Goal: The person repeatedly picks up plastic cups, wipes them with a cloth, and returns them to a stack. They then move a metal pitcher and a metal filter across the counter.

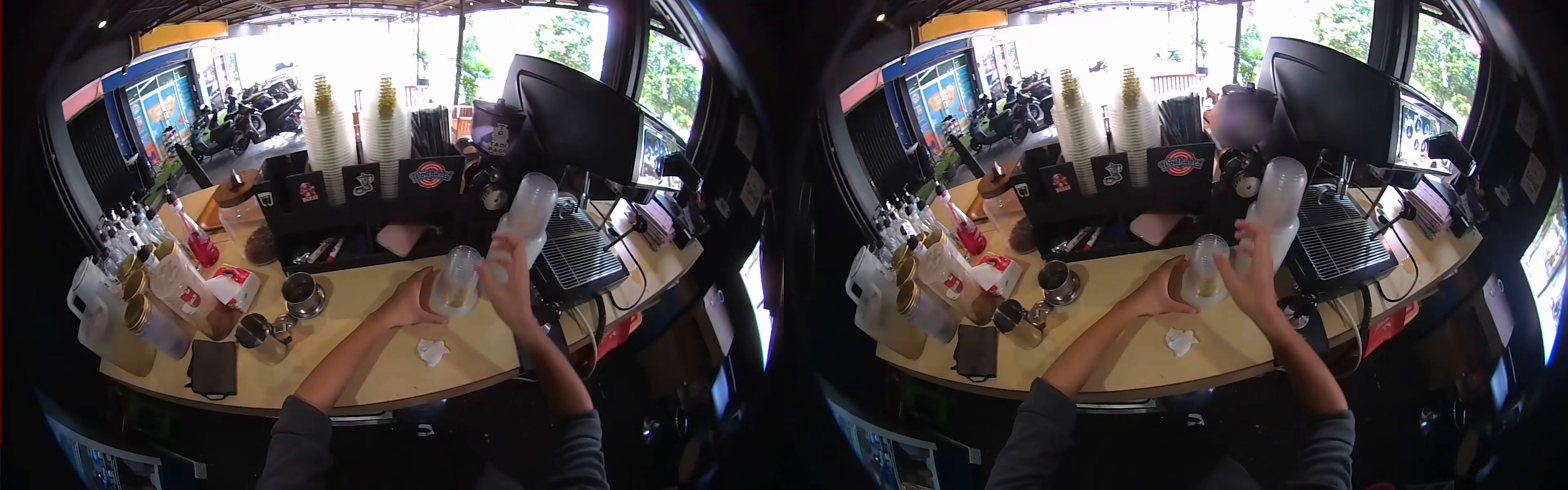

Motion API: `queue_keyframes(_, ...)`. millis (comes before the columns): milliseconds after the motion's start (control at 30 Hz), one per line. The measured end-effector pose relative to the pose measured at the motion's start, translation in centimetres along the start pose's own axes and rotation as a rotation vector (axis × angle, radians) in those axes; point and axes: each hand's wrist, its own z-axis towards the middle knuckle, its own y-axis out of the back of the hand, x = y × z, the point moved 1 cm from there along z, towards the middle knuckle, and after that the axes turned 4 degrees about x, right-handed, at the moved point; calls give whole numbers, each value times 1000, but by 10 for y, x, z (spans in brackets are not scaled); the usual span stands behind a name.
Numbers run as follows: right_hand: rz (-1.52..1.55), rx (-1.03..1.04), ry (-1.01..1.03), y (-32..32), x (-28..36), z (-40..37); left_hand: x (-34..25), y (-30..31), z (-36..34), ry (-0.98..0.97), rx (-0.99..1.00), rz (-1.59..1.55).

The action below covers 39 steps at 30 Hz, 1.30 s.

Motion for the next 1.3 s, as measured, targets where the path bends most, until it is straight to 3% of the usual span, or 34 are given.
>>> queue_keyframes(67, -13, -18, -79, -1, -18, -25, 0, -7, 4, 4, 14, -21)
queue_keyframes(133, -45, 92, -264, -9, -27, -43, 3, -14, 6, 12, -16, 92)
queue_keyframes(167, -48, 91, -267, -14, -35, -49, 4, -16, 6, 11, -13, 88)
queue_keyframes(233, -116, 162, -87, -28, -48, -55, 5, -17, 4, -7, -68, 192)
queue_keyframes(433, 47, 204, -242, -53, -75, -49, 2, -17, 4, 13, -81, 140)
queue_keyframes(1300, 44, 109, -320, -64, -68, -51, 20, -21, 7, -24, -121, 102)
